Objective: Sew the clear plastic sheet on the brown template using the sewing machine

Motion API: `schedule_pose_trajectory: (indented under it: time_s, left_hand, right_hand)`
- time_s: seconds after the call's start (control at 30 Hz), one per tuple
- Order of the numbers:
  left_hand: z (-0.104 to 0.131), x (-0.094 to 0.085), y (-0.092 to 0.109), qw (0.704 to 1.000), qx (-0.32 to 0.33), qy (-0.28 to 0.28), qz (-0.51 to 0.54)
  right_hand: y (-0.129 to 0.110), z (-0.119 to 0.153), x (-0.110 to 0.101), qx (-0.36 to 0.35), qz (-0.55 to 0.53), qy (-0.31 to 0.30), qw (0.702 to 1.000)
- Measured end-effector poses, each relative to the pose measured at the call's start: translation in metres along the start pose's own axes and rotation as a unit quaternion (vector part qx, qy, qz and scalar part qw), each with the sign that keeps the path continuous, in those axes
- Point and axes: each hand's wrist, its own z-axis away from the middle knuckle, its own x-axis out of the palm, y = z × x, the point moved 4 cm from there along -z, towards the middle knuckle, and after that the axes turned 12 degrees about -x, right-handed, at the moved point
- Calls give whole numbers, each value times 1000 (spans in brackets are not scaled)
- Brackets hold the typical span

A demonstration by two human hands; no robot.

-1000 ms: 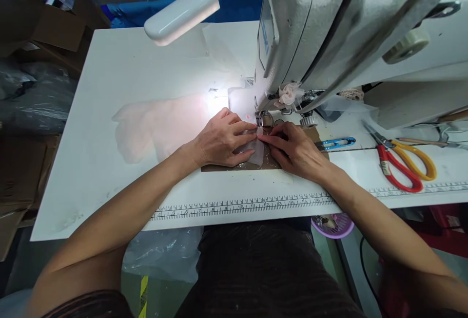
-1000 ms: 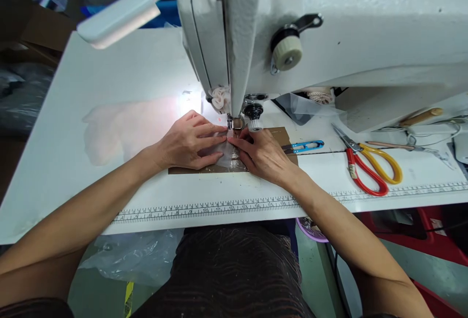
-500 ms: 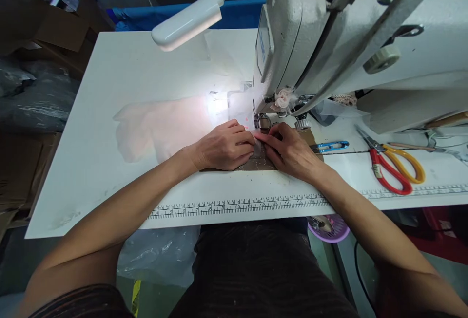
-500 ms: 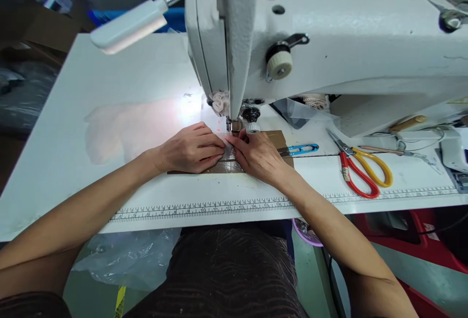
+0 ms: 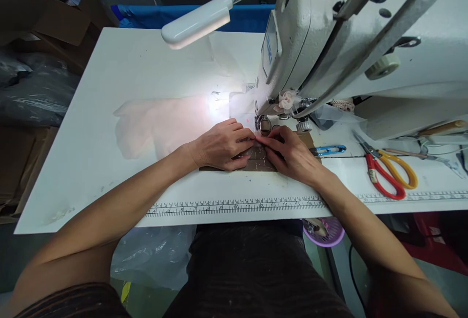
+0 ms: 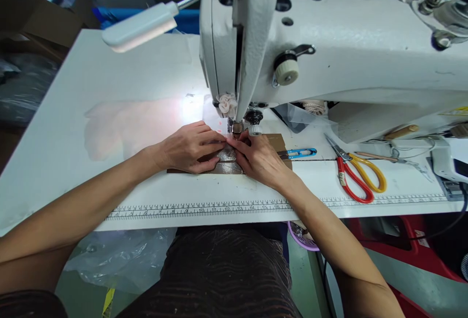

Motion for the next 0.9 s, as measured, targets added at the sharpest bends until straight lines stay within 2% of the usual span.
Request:
schedule_pose_trajectory:
  time_s: [0.13, 0.5, 0.73, 0.9]
  left_hand:
    - [1, -1, -2, 1000, -5, -3, -8]
    - [0, 1, -6, 999, -37, -11, -20]
    - [-3, 0, -10, 997, -51, -41, -32]
    - [-4, 1, -14, 995, -63, -57, -47]
  right_hand:
    - [-1, -1, -1, -10, -4, 15, 1000]
    - [0, -2, 0, 7, -5, 0, 1000]
    - [10, 2, -17, 126, -70, 13, 989]
    - [21, 5, -26, 177, -140, 17, 974]
